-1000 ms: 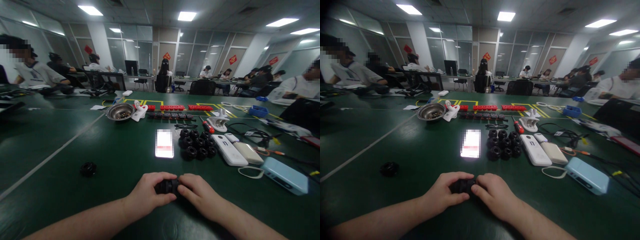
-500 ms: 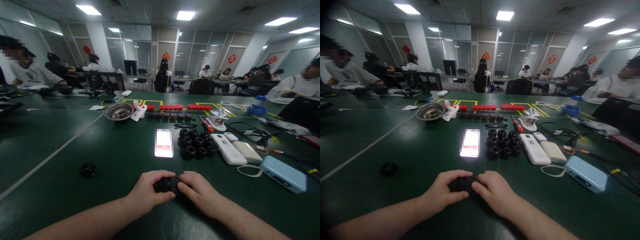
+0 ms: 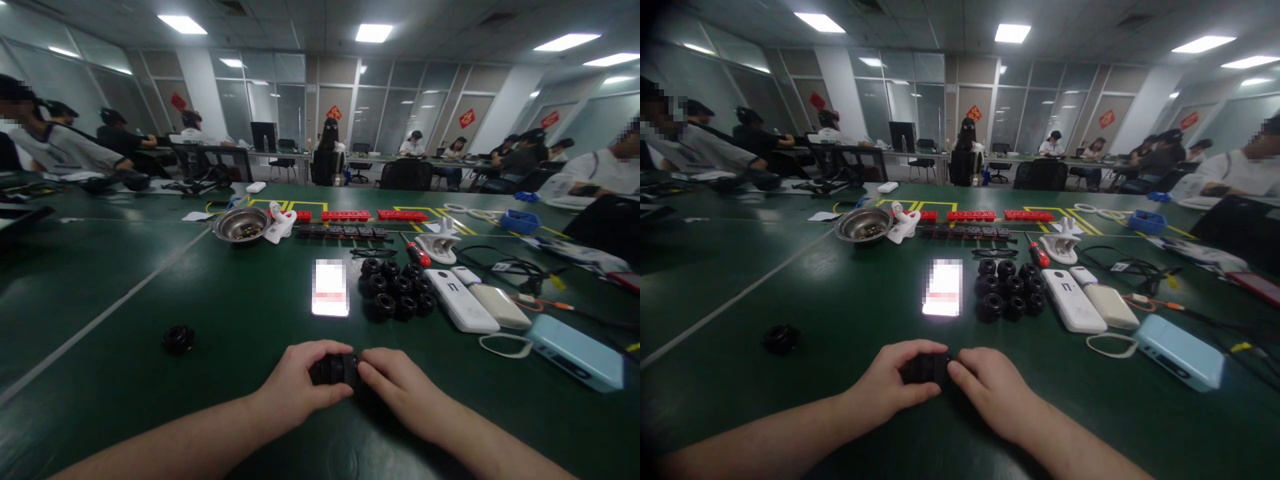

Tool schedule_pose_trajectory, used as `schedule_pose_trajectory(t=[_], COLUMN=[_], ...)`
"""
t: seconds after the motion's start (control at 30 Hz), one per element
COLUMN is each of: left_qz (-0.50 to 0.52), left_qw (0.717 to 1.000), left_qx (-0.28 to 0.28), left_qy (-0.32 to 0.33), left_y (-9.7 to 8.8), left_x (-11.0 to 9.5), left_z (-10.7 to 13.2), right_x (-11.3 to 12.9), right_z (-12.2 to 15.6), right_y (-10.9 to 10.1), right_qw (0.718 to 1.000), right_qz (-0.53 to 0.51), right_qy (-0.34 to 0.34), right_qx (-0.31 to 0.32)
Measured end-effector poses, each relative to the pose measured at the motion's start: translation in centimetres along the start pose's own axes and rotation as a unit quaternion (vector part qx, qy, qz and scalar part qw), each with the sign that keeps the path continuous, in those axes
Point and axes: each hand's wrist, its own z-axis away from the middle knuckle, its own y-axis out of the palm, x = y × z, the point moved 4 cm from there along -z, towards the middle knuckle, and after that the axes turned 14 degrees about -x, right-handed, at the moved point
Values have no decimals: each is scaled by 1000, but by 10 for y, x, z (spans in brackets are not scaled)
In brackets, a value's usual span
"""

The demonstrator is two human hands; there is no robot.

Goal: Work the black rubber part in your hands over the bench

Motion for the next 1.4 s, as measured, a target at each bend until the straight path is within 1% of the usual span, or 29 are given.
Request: schedule_pose_trajectory(t=[0.07,0.13,0.2,0.33,0.4,0.47,0.57,0.67,0.77,0.83,0.93,1.03,1.1,1.27,1.33,1.4], left_qz=[13,20,16,13,6,-8,-11,11,23,17,-2,-22,-26,-9,-7,-7], left_qw=[1000,999,999,999,1000,1000,999,999,999,1000,1000,999,999,999,999,999], left_qx=[14,23,20,-9,-20,-16,13,36,27,18,23,24,21,19,12,4], left_qy=[-17,-38,-46,-32,-14,9,31,9,-17,-16,2,13,1,-47,-45,-32], left_y=[1,2,2,-1,-2,-2,-1,1,1,1,1,1,0,0,-1,-1], left_x=[3,6,7,4,1,0,-1,2,4,3,-2,-5,-4,3,2,0], left_z=[0,0,-1,-1,0,1,2,1,-2,-2,0,1,1,-2,-2,-2], right_x=[1,2,3,3,1,1,3,5,7,9,7,3,2,4,4,4], right_z=[-1,0,1,3,2,1,1,2,4,5,5,4,3,4,4,4], right_y=[1,0,-1,-3,-4,-3,-1,-3,-4,-5,-4,-2,0,-1,-2,-3], right_qw=[1000,1000,1000,999,999,1000,1000,1000,1000,1000,1000,999,998,1000,999,1000], right_qz=[4,-2,-12,-23,-13,-3,-8,-20,-24,-20,3,46,61,10,-13,-14], right_qy=[-2,1,9,17,14,2,-22,-3,12,-2,-27,-27,-23,24,29,16], right_qx=[4,-8,-21,-29,-33,-26,-2,-1,-3,-3,-16,-10,3,-5,-10,-16])
